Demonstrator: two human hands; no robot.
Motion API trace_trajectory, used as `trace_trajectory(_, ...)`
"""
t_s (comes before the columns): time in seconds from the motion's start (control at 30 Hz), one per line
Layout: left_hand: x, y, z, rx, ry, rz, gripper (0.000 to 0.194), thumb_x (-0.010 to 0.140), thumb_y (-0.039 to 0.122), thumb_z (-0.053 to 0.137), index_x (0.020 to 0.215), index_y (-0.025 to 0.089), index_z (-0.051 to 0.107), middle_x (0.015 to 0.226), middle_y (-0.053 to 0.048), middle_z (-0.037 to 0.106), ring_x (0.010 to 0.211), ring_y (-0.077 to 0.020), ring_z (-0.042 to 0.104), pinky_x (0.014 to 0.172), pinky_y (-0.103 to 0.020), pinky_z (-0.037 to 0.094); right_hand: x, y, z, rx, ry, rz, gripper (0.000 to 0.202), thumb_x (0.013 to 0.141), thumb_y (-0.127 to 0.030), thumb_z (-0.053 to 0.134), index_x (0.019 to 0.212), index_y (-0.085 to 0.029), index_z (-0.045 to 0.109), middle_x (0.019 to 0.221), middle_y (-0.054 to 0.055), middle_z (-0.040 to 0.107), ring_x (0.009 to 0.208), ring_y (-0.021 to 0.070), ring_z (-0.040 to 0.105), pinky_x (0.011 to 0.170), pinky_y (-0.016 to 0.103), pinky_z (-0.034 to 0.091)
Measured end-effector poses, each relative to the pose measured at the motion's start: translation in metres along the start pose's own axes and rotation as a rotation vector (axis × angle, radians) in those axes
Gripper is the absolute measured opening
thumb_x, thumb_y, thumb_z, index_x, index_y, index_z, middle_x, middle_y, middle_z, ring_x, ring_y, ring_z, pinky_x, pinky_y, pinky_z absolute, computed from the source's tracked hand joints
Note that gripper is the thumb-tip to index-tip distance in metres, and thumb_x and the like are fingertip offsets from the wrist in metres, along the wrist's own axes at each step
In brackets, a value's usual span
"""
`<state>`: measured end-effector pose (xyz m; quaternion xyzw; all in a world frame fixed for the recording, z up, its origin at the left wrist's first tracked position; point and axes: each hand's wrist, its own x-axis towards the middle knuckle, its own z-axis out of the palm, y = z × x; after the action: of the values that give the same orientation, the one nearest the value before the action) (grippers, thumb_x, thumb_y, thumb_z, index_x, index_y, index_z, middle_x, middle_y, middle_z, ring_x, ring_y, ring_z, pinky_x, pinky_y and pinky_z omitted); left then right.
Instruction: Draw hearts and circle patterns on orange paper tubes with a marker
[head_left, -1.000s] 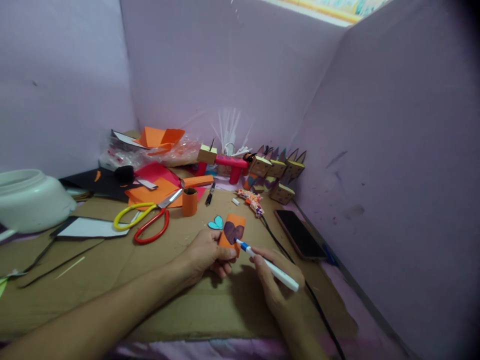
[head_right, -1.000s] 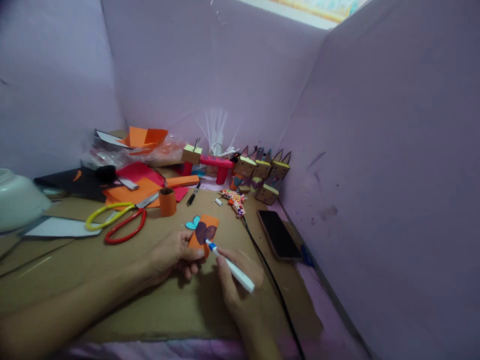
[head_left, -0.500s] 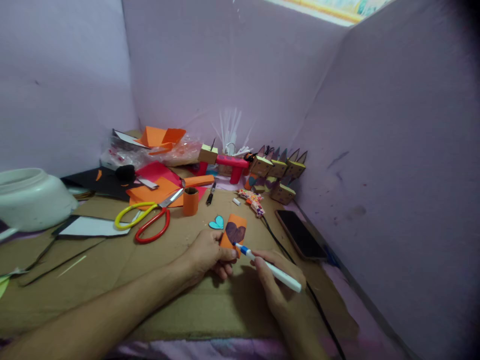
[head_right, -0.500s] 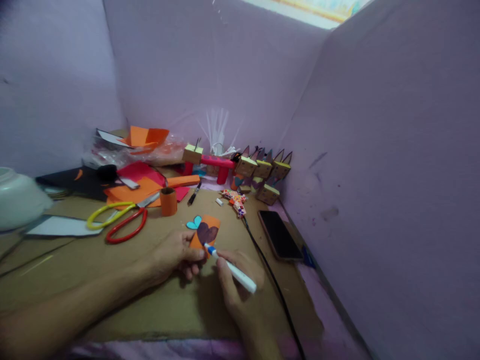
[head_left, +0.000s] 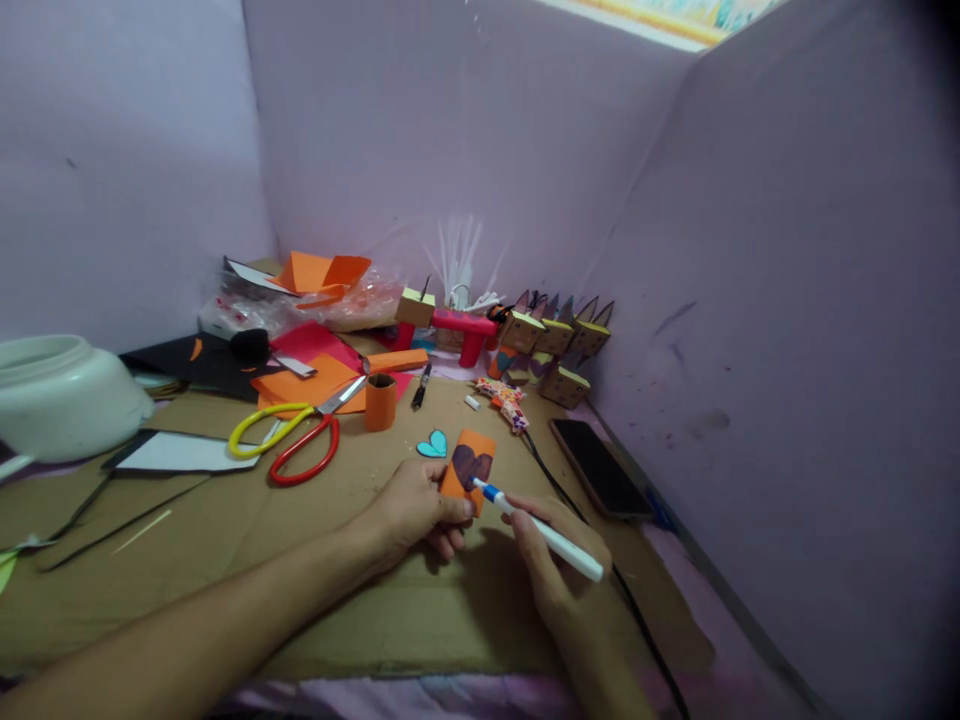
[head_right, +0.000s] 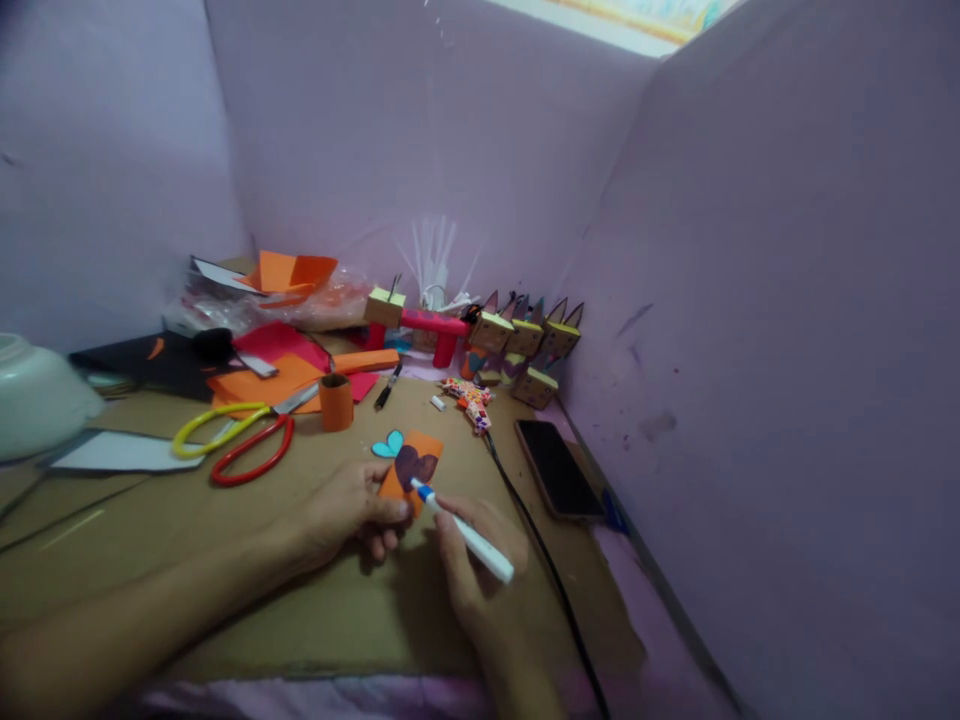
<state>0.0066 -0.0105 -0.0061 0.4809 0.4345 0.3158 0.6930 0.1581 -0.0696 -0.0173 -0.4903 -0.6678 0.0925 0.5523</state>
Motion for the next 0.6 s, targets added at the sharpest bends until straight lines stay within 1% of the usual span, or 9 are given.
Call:
trace_trajectory(0.1, 0.0, 0.0, 0.0, 0.007, 0.004, -0.003, 0.019, 0.057, 0.013, 0.059, 0.075, 0.014, 0.054, 0.051, 0.003, 0.057, 0.037, -0.0087, 0.052, 0.032, -0.017, 0.042, 0.003, 0.001, 0.0, -0.015, -0.056, -0.048, 0.016, 0.082, -0.021, 0.053, 0.089, -0.018, 0.067, 0.074, 0.005, 0.068, 0.062, 0.0158, 0.064, 0.055, 0.025, 0.049)
trace_trajectory(0.17, -0.001, 0.0, 0.0, 0.012, 0.006, -0.002, 0.018, 0.057, 0.013, 0.06, 0.074, 0.013, 0.054, 0.05, 0.003, 0.056, 0.038, -0.0091, 0.053, 0.033, -0.017, 0.043, 0.004, 0.001, 0.001, -0.012, -0.091, -0.072, 0.016, 0.081, -0.019, 0.054, 0.09, -0.018, 0.067, 0.074, 0.004, 0.068, 0.063, 0.0155, 0.064, 0.055, 0.024, 0.048)
trace_trajectory(0.23, -0.001, 0.0, -0.001, 0.008, 0.0, -0.002, 0.019, 0.057, 0.014, 0.061, 0.075, 0.013, 0.054, 0.049, 0.003, 0.056, 0.038, -0.0092, 0.053, 0.033, -0.017, 0.043, 0.002, 0.002, 0.001, 0.009, -0.072, -0.051, 0.014, 0.081, -0.021, 0.054, 0.085, -0.019, 0.067, 0.07, 0.003, 0.067, 0.06, 0.0147, 0.063, 0.054, 0.023, 0.048)
trace_trajectory(0.3, -0.001, 0.0, 0.0, -0.006, -0.006, -0.007, 0.021, 0.056, 0.015, 0.063, 0.076, 0.013, 0.054, 0.05, 0.003, 0.056, 0.038, -0.009, 0.052, 0.033, -0.017, 0.043, -0.002, 0.003, 0.001, 0.038, 0.006, 0.027, 0.015, 0.081, -0.025, 0.054, 0.08, -0.019, 0.068, 0.066, 0.002, 0.066, 0.056, 0.0142, 0.062, 0.052, 0.023, 0.047)
trace_trajectory(0.37, -0.001, 0.0, 0.0, -0.026, 0.01, -0.01, 0.024, 0.056, 0.016, 0.064, 0.076, 0.013, 0.053, 0.052, 0.003, 0.057, 0.037, -0.0088, 0.052, 0.033, -0.018, 0.043, -0.006, 0.004, 0.002, 0.093, 0.128, 0.134, 0.017, 0.081, -0.029, 0.055, 0.081, -0.019, 0.069, 0.065, 0.002, 0.067, 0.057, 0.0148, 0.062, 0.053, 0.024, 0.047)
trace_trajectory(0.43, -0.001, 0.0, 0.0, -0.036, 0.036, 0.002, 0.024, 0.055, 0.017, 0.065, 0.075, 0.014, 0.052, 0.053, 0.003, 0.057, 0.037, -0.0086, 0.052, 0.033, -0.019, 0.043, -0.004, 0.007, 0.004, 0.206, 0.236, 0.248, 0.021, 0.081, -0.034, 0.056, 0.089, -0.019, 0.068, 0.068, 0.002, 0.068, 0.061, 0.016, 0.063, 0.058, 0.027, 0.049)
trace_trajectory(0.47, -0.001, 0.0, -0.001, -0.031, 0.051, 0.013, 0.024, 0.056, 0.019, 0.065, 0.074, 0.014, 0.051, 0.052, 0.003, 0.057, 0.037, -0.0085, 0.051, 0.033, -0.019, 0.042, 0.001, 0.008, 0.006, 0.287, 0.271, 0.303, 0.024, 0.081, -0.036, 0.056, 0.094, -0.019, 0.067, 0.07, 0.002, 0.069, 0.063, 0.0165, 0.064, 0.061, 0.028, 0.05)
trace_trajectory(0.53, -0.001, 0.001, -0.003, 0.003, 0.078, 0.043, 0.024, 0.057, 0.022, 0.066, 0.073, 0.014, 0.05, 0.049, 0.003, 0.055, 0.036, -0.0085, 0.049, 0.032, -0.019, 0.041, 0.019, 0.009, 0.009, 0.455, 0.277, 0.418, 0.03, 0.08, -0.038, 0.058, 0.101, -0.018, 0.063, 0.076, 0.004, 0.07, 0.069, 0.0173, 0.065, 0.068, 0.032, 0.051)
trace_trajectory(0.6, 0.0, 0.002, -0.005, 0.031, 0.107, 0.084, 0.026, 0.056, 0.022, 0.066, 0.075, 0.015, 0.049, 0.048, 0.004, 0.054, 0.036, -0.0083, 0.048, 0.032, -0.019, 0.04, 0.044, 0.009, 0.015, 0.602, 0.225, 0.482, 0.035, 0.073, -0.038, 0.065, 0.102, -0.018, 0.062, 0.083, 0.005, 0.07, 0.079, 0.0189, 0.065, 0.077, 0.034, 0.05)
